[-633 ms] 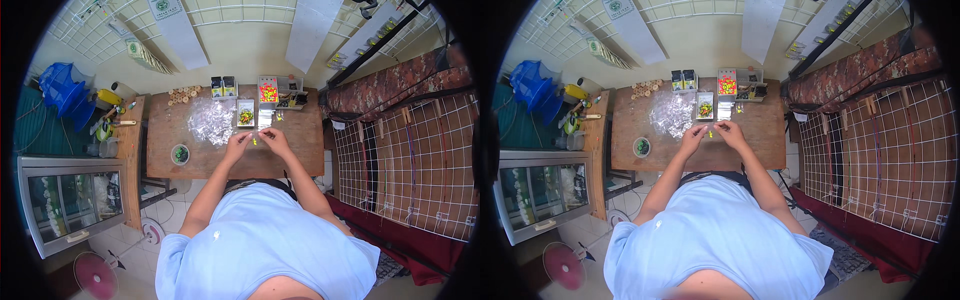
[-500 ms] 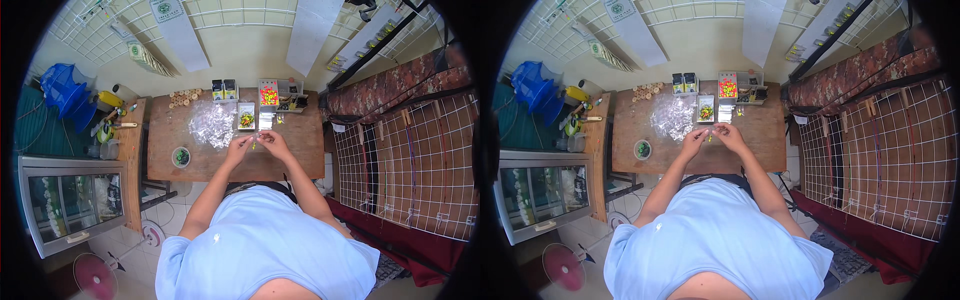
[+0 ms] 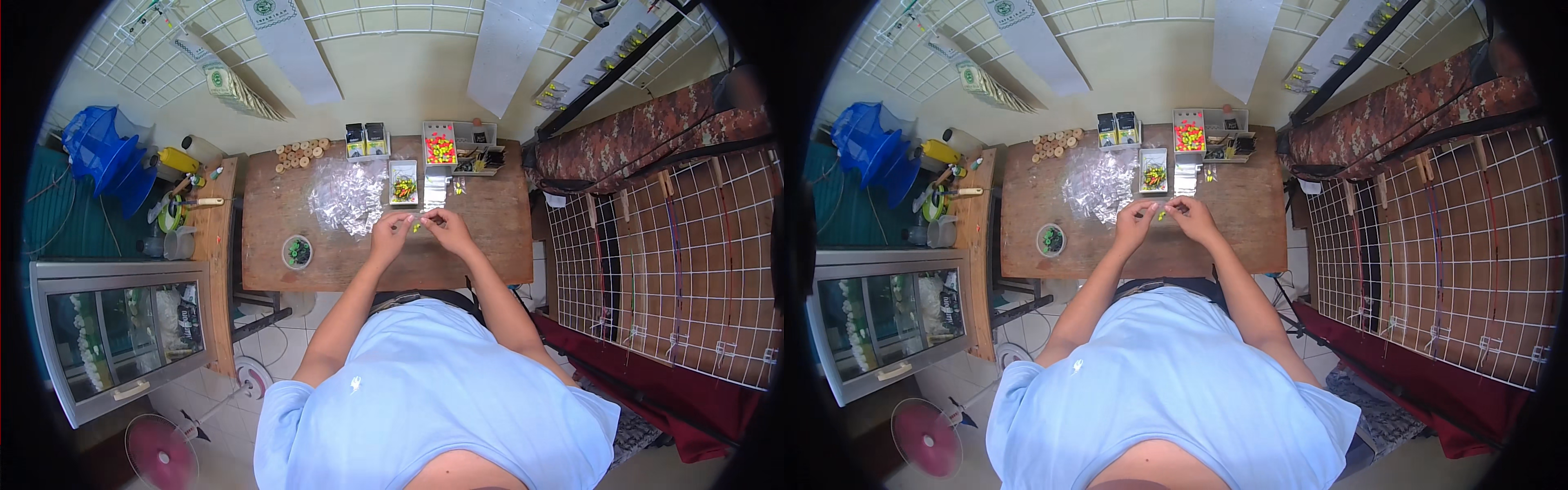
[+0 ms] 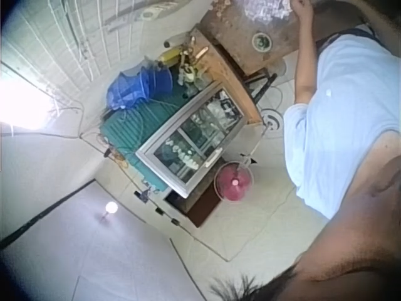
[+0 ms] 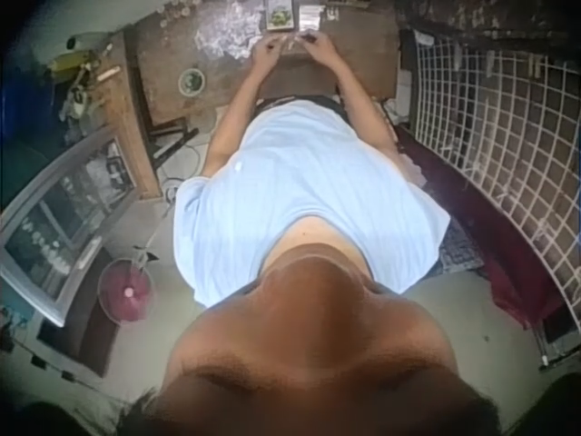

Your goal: Assembling and organizing fishing lures, hooks, and weights on a workbench.

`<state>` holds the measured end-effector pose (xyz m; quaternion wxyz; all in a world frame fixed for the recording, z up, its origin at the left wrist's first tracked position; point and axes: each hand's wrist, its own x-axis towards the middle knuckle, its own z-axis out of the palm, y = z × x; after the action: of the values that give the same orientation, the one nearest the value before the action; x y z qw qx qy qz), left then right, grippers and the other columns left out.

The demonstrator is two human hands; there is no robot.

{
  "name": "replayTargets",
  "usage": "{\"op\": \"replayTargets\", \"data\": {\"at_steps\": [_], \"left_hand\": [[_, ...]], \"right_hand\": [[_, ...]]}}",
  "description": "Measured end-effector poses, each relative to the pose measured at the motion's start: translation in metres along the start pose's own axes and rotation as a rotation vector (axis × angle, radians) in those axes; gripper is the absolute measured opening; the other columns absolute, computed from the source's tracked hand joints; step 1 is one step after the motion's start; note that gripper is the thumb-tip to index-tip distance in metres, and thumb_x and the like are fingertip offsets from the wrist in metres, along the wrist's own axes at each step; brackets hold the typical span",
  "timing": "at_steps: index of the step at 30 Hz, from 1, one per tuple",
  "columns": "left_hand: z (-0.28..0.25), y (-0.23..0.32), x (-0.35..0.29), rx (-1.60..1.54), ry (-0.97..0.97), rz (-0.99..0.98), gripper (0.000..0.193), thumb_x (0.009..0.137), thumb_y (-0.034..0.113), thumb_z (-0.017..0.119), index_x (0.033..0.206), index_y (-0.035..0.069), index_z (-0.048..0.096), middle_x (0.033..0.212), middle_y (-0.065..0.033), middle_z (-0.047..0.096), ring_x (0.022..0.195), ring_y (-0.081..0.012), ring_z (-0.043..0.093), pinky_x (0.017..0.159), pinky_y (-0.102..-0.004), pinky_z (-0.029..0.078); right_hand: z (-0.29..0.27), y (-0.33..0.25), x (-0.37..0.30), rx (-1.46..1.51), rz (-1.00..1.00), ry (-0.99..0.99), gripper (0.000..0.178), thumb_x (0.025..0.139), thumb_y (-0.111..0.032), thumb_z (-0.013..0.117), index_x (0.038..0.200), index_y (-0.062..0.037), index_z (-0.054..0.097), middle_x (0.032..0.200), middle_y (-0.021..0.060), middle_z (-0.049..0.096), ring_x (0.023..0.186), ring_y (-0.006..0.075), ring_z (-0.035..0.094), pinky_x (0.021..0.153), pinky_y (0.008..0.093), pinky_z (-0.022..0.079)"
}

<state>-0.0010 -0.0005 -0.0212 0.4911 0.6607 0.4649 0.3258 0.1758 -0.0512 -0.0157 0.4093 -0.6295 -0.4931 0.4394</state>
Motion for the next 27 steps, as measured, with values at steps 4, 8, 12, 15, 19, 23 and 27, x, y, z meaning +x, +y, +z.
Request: {"op": "replayTargets", "data": {"at_steps": [4, 8, 12, 15, 19, 23, 27], "left_hand": [[0.002, 0.011, -0.001, -0.121, -0.088, -0.087, 0.022, 0.088, 0.024, 0.069, 0.101, 0.007, 0.073, 0.096, -0.0035, 0.069, 0.075, -0.0081, 0.058, 0.063, -0.0223, 0.043], [0.003, 0.001, 0.0, -0.034, -0.108, -0.033, 0.022, 0.087, 0.026, 0.07, 0.1, 0.008, 0.073, 0.094, -0.0019, 0.07, 0.075, -0.0079, 0.058, 0.064, -0.0224, 0.043], [0.008, -0.004, 0.001, -0.098, -0.13, -0.052, 0.022, 0.087, 0.024, 0.07, 0.1, 0.006, 0.073, 0.092, -0.0034, 0.07, 0.078, -0.0087, 0.06, 0.068, -0.0234, 0.046], [0.015, 0.0, 0.003, -0.113, -0.159, -0.128, 0.022, 0.088, 0.022, 0.07, 0.1, 0.004, 0.072, 0.091, -0.0046, 0.07, 0.08, -0.0092, 0.061, 0.07, -0.024, 0.047], [0.018, -0.001, 0.005, -0.084, -0.168, -0.194, 0.021, 0.088, 0.02, 0.069, 0.099, 0.002, 0.071, 0.09, -0.0044, 0.07, 0.081, -0.009, 0.061, 0.073, -0.0238, 0.048], [0.017, 0.0, 0.015, -0.158, -0.222, -0.159, 0.023, 0.088, 0.019, 0.069, 0.104, 0.001, 0.068, 0.092, -0.0051, 0.069, 0.083, -0.0098, 0.062, 0.076, -0.0251, 0.049], [0.014, 0.007, 0.014, -0.265, -0.246, -0.076, 0.025, 0.088, 0.019, 0.07, 0.106, 0.002, 0.067, 0.094, -0.0051, 0.069, 0.084, -0.0101, 0.062, 0.077, -0.0256, 0.049]], "right_hand": [[-0.003, 0.007, -0.001, 0.06, 0.012, 0.007, 0.021, 0.088, -0.02, 0.068, 0.099, -0.0019, 0.069, 0.086, 0.0028, 0.068, 0.077, 0.0081, 0.057, 0.071, 0.025, 0.047], [-0.004, 0.006, -0.003, 0.076, 0.004, 0.011, 0.021, 0.088, -0.019, 0.068, 0.101, -0.0019, 0.069, 0.086, 0.0035, 0.068, 0.077, 0.0082, 0.057, 0.071, 0.0251, 0.047], [-0.01, 0.006, -0.007, 0.079, 0.016, -0.004, 0.022, 0.087, -0.02, 0.069, 0.099, -0.0018, 0.069, 0.087, 0.004, 0.067, 0.075, 0.0094, 0.056, 0.069, 0.0253, 0.046], [-0.02, 0.006, -0.01, -0.003, -0.001, 0.011, 0.021, 0.086, -0.021, 0.07, 0.097, -0.0024, 0.07, 0.085, 0.0063, 0.067, 0.074, 0.012, 0.057, 0.069, 0.0268, 0.047], [-0.025, -0.008, -0.012, -0.085, -0.024, 0.029, 0.021, 0.085, -0.021, 0.07, 0.096, -0.0025, 0.07, 0.084, 0.0093, 0.068, 0.075, 0.015, 0.059, 0.071, 0.0284, 0.048], [-0.028, -0.006, -0.003, -0.098, -0.032, 0.045, 0.021, 0.085, -0.021, 0.07, 0.096, -0.0032, 0.071, 0.087, 0.0088, 0.068, 0.076, 0.0142, 0.06, 0.071, 0.0282, 0.048], [-0.031, 0.0, 0.002, 0.041, 0.01, 0.007, 0.02, 0.086, -0.021, 0.069, 0.097, -0.0038, 0.071, 0.089, 0.0065, 0.069, 0.076, 0.0122, 0.059, 0.07, 0.0275, 0.047]]}}
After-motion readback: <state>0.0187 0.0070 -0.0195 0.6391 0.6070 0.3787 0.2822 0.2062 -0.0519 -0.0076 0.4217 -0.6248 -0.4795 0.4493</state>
